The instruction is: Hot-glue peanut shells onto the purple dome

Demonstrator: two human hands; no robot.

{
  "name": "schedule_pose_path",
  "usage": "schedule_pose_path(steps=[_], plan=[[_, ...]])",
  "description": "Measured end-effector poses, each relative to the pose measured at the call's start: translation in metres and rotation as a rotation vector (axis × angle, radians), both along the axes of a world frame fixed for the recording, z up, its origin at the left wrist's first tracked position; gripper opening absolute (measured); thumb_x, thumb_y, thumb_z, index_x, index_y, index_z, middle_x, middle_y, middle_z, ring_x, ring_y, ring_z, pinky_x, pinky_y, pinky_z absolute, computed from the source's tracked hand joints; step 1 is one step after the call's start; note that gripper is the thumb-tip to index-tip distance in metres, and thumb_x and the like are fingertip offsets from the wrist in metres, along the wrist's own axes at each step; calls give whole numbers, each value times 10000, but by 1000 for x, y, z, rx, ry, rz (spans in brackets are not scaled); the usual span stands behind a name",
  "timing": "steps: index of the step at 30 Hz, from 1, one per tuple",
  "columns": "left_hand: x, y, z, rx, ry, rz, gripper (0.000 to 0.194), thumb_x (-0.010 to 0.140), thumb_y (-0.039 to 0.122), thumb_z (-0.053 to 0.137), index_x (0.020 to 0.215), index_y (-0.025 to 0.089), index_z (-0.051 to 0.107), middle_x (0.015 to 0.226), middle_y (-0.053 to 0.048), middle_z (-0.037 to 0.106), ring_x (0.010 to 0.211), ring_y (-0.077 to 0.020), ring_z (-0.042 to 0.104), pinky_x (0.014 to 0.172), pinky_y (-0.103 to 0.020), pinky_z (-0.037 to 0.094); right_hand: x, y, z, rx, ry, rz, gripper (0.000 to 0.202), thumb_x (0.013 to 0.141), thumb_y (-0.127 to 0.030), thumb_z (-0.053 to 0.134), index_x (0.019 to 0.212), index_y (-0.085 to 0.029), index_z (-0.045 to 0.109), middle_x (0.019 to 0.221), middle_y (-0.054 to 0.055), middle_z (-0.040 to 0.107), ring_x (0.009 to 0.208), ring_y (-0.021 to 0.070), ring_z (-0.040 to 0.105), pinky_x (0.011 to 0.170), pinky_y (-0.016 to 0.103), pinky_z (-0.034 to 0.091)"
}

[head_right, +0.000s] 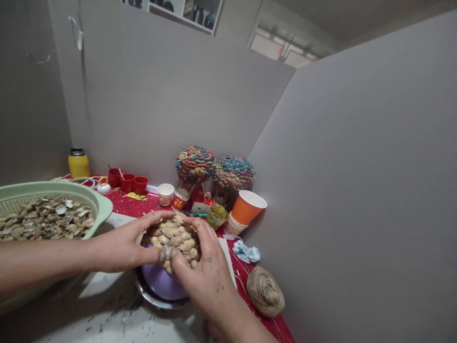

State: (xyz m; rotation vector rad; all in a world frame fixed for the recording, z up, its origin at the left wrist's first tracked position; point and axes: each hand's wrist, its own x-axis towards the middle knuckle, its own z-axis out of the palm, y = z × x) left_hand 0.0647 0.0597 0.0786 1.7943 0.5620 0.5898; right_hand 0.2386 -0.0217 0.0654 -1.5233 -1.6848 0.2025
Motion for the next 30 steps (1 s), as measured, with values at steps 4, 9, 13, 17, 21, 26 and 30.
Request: schedule_pose_path(steps=[4, 9, 13, 17, 21, 26, 30], plan=[[0, 0, 1, 24, 16, 19, 736, 695, 223, 679, 1377, 172, 409, 1404, -129, 536, 1282, -255, 523, 1096, -392, 409, 0, 2, 1, 16, -8, 0, 430, 756, -289, 515, 1181, -227, 538, 1205, 72, 601, 1110, 292, 570, 959, 483, 454], [-1, 2, 6, -30, 15, 10, 732, 636, 161, 643, 1345, 192, 464, 1381, -94, 565, 1269, -260, 533, 1102, -398, 394, 0, 2, -2, 21, -30, -2, 453, 760, -294, 516, 1208, -224, 522, 1219, 73, 607, 1127, 290, 571, 974, 469, 454], [-2, 3, 4, 4, 18, 16, 709, 661, 204, 675, 1339, 198, 466, 1365, -97, 579, 1252, -266, 547, 1081, -410, 415, 1, 2, -2, 17, -20, -4, 462, 762, -301, 524, 1216, -216, 522, 1230, 88, 602, 1135, 299, 563, 989, 497, 441], [-1, 2, -1, 53, 27, 28, 725, 699, 284, 712, 1364, 210, 431, 1393, -109, 553, 1272, -264, 531, 1074, -392, 423, 1, 2, -1, 28, -23, -11, 464, 750, -293, 534, 1208, -221, 529, 1215, 85, 609, 1119, 295, 574, 982, 479, 452], [-1, 1, -2, 48, 21, 24, 724, 706, 259, 700, 1372, 215, 421, 1394, -107, 552, 1262, -257, 541, 1073, -387, 424, 1, 2, -1, 41, -34, -10, 463, 749, -293, 534, 1206, -218, 532, 1210, 87, 608, 1107, 295, 578, 966, 473, 464], [-2, 3, -2, 77, 29, 22, 751, 679, 245, 717, 1371, 207, 429, 1381, -109, 562, 1249, -266, 549, 1069, -399, 429, 1, 3, -2, 43, -32, -2, 462, 758, -292, 528, 1215, -223, 529, 1213, 81, 605, 1113, 291, 574, 973, 465, 457], [-4, 4, 0, 101, 54, 17, 810, 615, 184, 718, 1376, 209, 441, 1388, -105, 555, 1254, -279, 543, 1076, -399, 420, 2, 3, -3, 32, -22, -8, 481, 759, -301, 525, 1233, -219, 516, 1240, 81, 589, 1135, 292, 558, 991, 479, 440]])
